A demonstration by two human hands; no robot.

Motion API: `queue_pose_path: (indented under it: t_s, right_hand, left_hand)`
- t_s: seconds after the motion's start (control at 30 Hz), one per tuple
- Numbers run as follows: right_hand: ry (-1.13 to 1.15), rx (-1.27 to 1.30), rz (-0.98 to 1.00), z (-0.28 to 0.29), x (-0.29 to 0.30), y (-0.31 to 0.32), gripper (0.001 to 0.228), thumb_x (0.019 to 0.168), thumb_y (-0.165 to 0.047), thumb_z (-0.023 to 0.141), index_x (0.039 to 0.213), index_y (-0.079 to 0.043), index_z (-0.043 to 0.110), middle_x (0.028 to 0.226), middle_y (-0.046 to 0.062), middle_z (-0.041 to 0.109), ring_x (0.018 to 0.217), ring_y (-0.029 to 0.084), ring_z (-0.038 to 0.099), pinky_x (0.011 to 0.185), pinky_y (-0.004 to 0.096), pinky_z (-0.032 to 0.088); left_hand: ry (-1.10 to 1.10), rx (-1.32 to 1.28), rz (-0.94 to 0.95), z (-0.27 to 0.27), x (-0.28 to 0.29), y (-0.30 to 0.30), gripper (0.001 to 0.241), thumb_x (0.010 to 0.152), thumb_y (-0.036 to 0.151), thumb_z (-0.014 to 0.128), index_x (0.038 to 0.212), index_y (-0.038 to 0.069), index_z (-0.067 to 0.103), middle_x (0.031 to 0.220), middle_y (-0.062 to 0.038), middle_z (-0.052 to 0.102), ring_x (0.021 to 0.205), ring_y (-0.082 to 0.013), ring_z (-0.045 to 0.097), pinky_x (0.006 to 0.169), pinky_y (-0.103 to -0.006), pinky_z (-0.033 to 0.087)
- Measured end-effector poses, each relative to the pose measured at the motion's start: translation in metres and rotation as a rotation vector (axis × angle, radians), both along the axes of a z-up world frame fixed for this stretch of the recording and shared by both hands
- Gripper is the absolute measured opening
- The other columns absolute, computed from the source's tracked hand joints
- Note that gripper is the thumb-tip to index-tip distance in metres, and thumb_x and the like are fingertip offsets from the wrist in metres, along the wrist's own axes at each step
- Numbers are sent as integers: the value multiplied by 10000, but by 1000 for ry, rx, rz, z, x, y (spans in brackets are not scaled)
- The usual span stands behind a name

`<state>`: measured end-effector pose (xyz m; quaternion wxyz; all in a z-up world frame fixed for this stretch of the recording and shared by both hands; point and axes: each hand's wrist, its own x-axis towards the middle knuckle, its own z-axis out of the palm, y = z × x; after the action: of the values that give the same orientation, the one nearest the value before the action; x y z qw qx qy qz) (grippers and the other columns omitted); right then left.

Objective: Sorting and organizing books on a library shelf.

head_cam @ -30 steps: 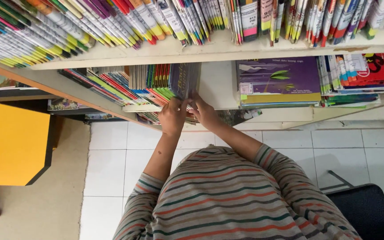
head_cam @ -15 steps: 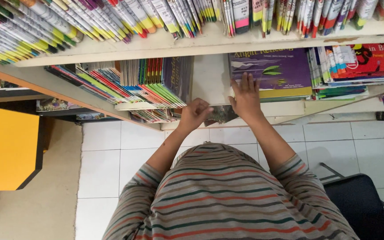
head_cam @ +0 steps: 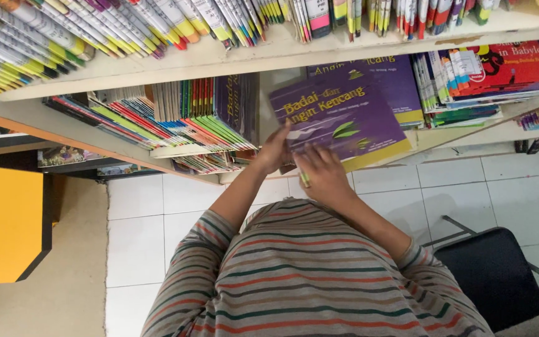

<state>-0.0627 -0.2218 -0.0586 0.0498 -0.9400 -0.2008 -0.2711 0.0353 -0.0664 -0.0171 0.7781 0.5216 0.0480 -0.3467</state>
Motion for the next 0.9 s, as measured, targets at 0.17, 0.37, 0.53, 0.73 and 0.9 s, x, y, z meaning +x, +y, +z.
queue_pose_path:
  t_s: [0.17,0.37,0.53,0.73,0.9]
  right_hand:
    - [23,239,124,58,-9,16,731,802,-642,727,1329,-142,651,1304,204,619,1235,404,581,952,509,458]
    - [79,299,293,49,3,17,668,911,-498,629,1485,-168,542,1502,277,446,1419,500,394,1137,672,261]
    - [238,267,201,55,19,30,748,881,-150,742,1558,-90,429,1605,329,307,1507,508,235,1181,654,185]
    - [628,525,283,38,43,54,890,950,-207,689,1643,-77,146,1611,341,226,1434,577,308,1145,671,317]
    - [749,629,220,7,63,68,877,932,-242,686,1628,-82,176,1579,325,325,1320,569,463,1059,657,444]
  left_hand:
    - [-340,79,267,28,-21,4,285,999,368,669,925,94,698,757,-20,630,692,-133,611,633,-270,499]
    - [-841,116,550,45,-38,24,169,1069,116,589,1121,10,709,1025,-147,756,1012,-130,634,898,-378,547]
    - [-991,336,737,30,-47,47,203,1034,97,639,846,21,635,643,-135,704,608,-116,649,562,-273,509]
    - [-1131,685,735,4,-49,56,134,1006,144,672,905,62,639,735,-167,731,752,-370,732,575,-387,546]
    - [-1252,907,643,-38,-37,66,255,984,229,711,830,80,574,650,-140,629,637,-403,684,493,-420,507]
